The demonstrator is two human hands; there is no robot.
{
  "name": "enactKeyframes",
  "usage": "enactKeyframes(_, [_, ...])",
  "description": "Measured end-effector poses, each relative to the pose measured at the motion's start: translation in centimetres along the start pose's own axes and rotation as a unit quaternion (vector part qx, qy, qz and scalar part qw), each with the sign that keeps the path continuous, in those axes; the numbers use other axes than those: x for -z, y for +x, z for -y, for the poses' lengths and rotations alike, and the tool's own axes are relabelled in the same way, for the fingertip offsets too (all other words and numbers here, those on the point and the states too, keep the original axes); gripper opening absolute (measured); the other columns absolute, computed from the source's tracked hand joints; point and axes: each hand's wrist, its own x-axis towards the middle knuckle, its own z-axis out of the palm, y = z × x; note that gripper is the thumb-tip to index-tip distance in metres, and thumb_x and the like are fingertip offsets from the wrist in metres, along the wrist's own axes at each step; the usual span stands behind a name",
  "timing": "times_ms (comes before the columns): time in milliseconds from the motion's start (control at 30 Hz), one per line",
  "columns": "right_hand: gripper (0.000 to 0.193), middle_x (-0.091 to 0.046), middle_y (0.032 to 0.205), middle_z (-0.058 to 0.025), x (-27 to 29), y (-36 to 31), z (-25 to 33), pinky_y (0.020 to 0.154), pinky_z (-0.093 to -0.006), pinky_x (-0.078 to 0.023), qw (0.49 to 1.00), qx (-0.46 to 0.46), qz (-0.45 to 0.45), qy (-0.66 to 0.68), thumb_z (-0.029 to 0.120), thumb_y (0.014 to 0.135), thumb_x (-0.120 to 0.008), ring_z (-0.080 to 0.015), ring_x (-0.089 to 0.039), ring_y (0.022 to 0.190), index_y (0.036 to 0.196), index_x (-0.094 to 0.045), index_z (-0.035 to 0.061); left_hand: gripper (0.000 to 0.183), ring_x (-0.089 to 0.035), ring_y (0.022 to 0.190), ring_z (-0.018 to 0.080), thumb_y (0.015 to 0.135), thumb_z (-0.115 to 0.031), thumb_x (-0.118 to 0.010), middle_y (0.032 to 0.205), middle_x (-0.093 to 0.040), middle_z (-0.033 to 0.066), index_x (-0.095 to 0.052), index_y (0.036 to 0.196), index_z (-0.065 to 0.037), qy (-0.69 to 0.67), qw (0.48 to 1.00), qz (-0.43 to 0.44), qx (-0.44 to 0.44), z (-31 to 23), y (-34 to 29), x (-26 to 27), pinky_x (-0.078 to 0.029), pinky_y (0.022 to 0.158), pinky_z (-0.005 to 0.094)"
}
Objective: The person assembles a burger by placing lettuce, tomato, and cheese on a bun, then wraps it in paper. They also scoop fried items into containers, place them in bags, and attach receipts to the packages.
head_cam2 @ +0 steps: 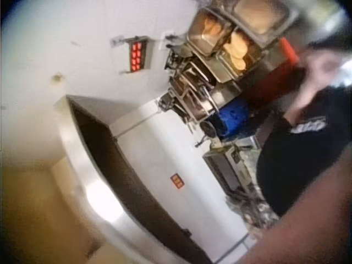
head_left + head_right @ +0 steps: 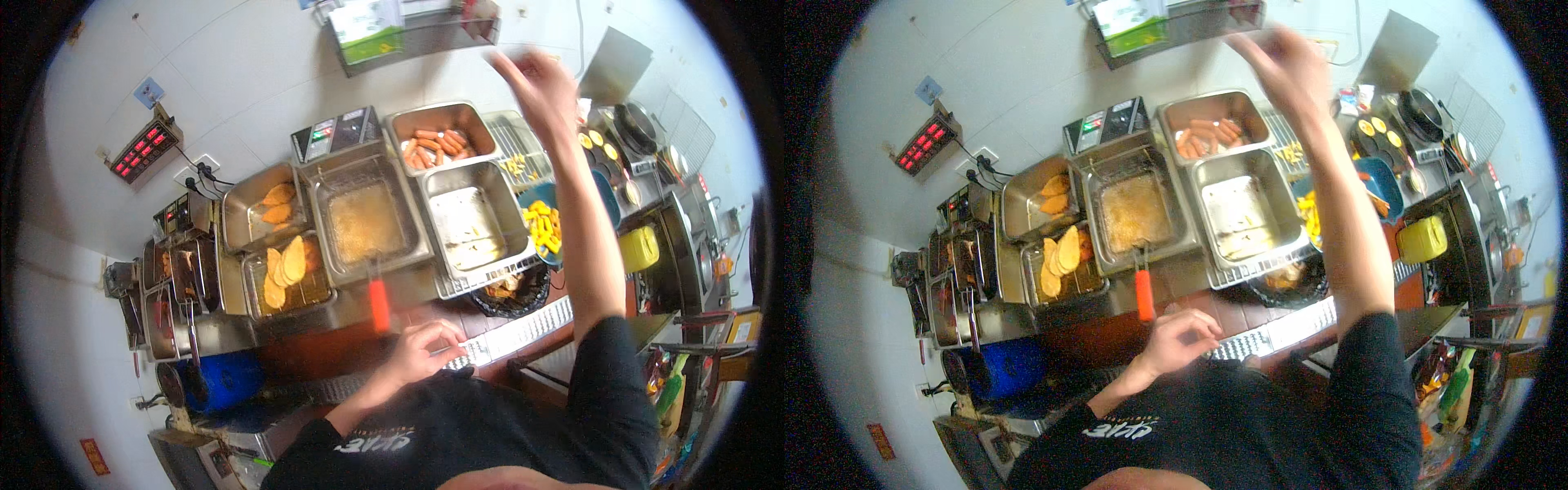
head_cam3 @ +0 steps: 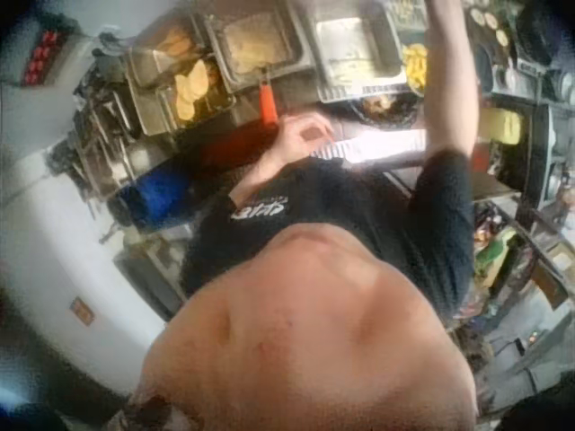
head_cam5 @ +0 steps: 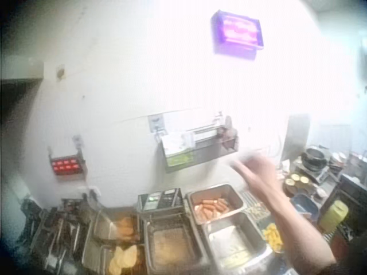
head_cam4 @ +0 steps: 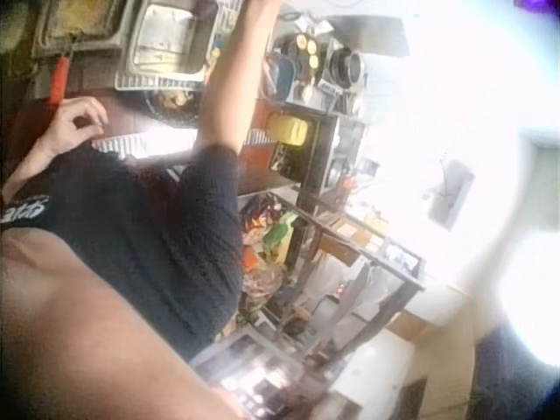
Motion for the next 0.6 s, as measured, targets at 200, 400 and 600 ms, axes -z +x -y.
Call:
enactKeyframes(200, [0.072,-0.076,0.098,-0.0279,-23.2,20.8,0.7,0.089,-0.0466,-0.059,0.953,-0.141,0.127,-0.238,0.062,0.072,-0.086,-0.0384,-0.075,0.099,0.1,-0.079,-0.0036,0.008,-0.072,0.089,0.0196,0.092,0.0,-0.075,0.097,-0.075,0.0129,-0.068,0.09,-0.002,-0.012,0.984,-0.175,0.017,1.0,0.3,14.4,-0.06,0.079,0.034])
enactKeyframes(400, [0.05,-0.076,0.086,-0.0254,-25.5,22.2,-5.1,0.08,-0.0463,-0.06,0.966,-0.136,0.129,-0.18,0.044,0.074,-0.082,-0.0372,-0.077,0.086,0.087,-0.078,-0.0044,0.01,-0.067,0.082,0.0148,0.102,-0.005,-0.064,0.095,-0.072,0.0112,-0.065,0.093,0.001,-0.085,0.942,-0.311,0.094,2.2,-1.5,22.7,-0.056,0.076,0.0295])
enactKeyframes(600, [0.047,-0.077,0.092,-0.0228,-26.8,24.2,-7.9,0.081,-0.0463,-0.06,0.946,-0.146,0.156,-0.242,0.047,0.082,-0.075,-0.0351,-0.077,0.088,0.092,-0.08,0.0018,0.008,-0.064,0.084,0.0112,0.103,-0.005,-0.065,0.095,-0.071,0.0069,-0.066,0.097,0.001,-0.106,0.935,-0.331,0.071,3.5,0.6,24.6,-0.052,0.08,0.0259])
